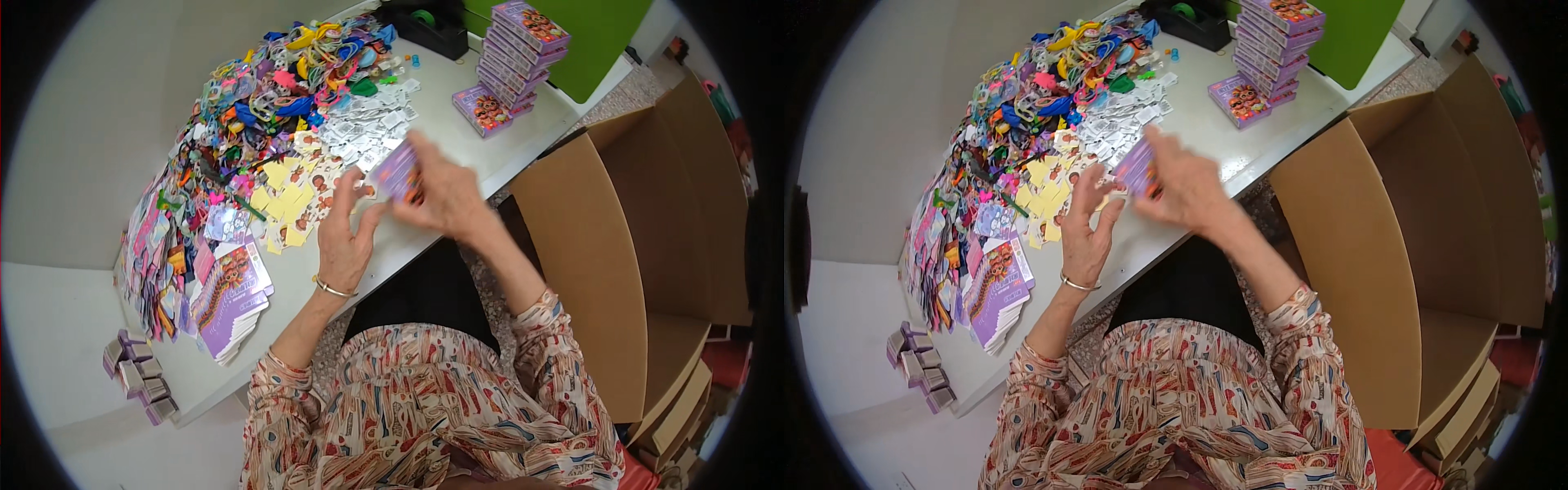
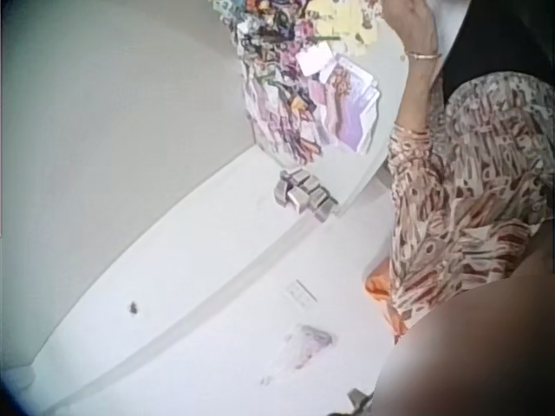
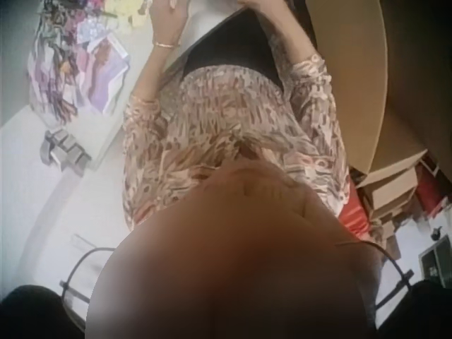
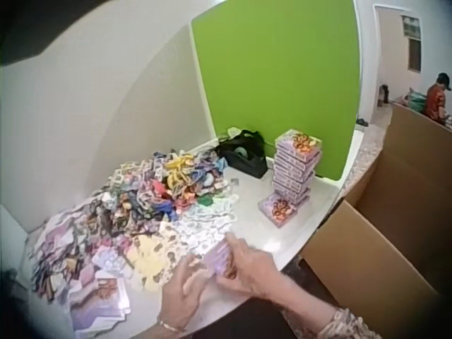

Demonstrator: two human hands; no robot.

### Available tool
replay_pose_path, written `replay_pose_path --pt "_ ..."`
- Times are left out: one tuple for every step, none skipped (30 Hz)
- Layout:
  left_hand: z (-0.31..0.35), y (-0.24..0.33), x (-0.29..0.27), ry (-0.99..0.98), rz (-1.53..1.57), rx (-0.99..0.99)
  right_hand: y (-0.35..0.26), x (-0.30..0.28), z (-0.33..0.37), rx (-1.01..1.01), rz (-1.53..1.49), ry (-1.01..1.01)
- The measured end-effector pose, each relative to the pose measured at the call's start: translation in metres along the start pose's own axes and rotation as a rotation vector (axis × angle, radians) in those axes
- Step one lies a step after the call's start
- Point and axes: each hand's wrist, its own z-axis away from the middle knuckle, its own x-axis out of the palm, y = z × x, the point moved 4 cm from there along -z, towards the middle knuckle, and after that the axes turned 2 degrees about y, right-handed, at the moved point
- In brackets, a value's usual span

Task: Assembling and packing small toys and cards into individual display boxes.

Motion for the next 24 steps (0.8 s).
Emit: replay_pose_path --pt "-0.001 0.004 -0.002 0.054 0.042 0.053 0.013 -0.009 -0.009 -0.051 0.076 0.106" --pt "-0.001 0.006 -0.011 0.014 0.014 0.024 0.026 -0.021 -0.022 -0.074 0.179 0.166" --pt "0.001 0.001 -0.018 0.031 0.005 0.012 0.039 -0.03 -0.032 -0.099 0.282 0.222" --pt "0.005 0.001 -0.023 -0.043 -0.102 0.102 0.05 -0.036 -0.042 -0.082 0.378 0.202" --pt "0.013 0.001 -0.031 -0.108 -0.223 0.18 0.058 -0.038 -0.053 -0.081 0.458 0.178" --pt "0.022 -0.001 -0.033 -0.133 -0.218 0.174 0.068 -0.039 -0.06 -0.081 0.52 0.183" --pt "0.028 -0.003 -0.037 -0.102 -0.246 0.143 0.082 -0.039 -0.065 -0.082 0.58 0.189" --pt "0.032 -0.002 -0.039 -0.146 -0.249 0.144 0.1 -0.04 -0.067 -0.067 0.655 0.143" --pt "0.037 -0.002 -0.041 -0.192 -0.252 0.142 0.117 -0.041 -0.069 -0.054 0.731 0.099" --pt "0.043 -0.005 -0.049 -0.156 -0.291 0.104 0.124 -0.039 -0.071 -0.013 0.758 0.085" --pt "0.048 -0.007 -0.057 -0.148 -0.283 0.112 0.128 -0.037 -0.071 0.029 0.788 0.072" --pt "0.05 -0.008 -0.066 -0.15 -0.263 0.133 0.135 -0.035 -0.068 -0.018 0.852 0.054" --pt "0.053 -0.009 -0.077 -0.131 -0.285 0.112 0.14 -0.034 -0.064 -0.061 0.922 0.038" --pt "0.055 -0.011 -0.087 -0.112 -0.306 0.104 0.141 -0.033 -0.061 -0.08 0.903 0.031" --pt "0.057 -0.012 -0.099 -0.091 -0.329 0.095 0.139 -0.03 -0.059 -0.1 0.922 0.036" --pt "0.058 -0.017 -0.113 -0.046 -0.39 0.113 0.139 -0.027 -0.059 -0.115 0.948 0.042" --pt "0.057 -0.024 -0.13 -0.04 -0.398 0.103 0.141 -0.022 -0.06 -0.124 0.938 0.037" --pt "0.054 -0.031 -0.149 0.01 -0.468 0.083 0.143 -0.02 -0.058 -0.126 0.927 0.02" --pt "0.052 -0.039 -0.169 0.059 -0.54 0.063 0.143 -0.017 -0.057 -0.128 0.916 0.003" --pt "0.049 -0.048 -0.186 0.06 -0.54 0.058 0.141 -0.016 -0.055 -0.13 0.914 -0.001" --pt "0.045 -0.055 -0.202 0.039 -0.694 0.112 0.138 -0.017 -0.055 -0.123 0.918 -0.016" --pt "0.038 -0.061 -0.212 0.019 -0.851 0.168 0.133 -0.018 -0.056 -0.116 0.919 -0.029" --pt "0.031 -0.069 -0.219 0.023 -0.852 0.169 0.126 -0.019 -0.056 -0.118 0.919 -0.026" --pt "0.022 -0.078 -0.226 0.016 -0.878 0.123 0.108 -0.022 -0.054 -0.164 0.881 0.059"
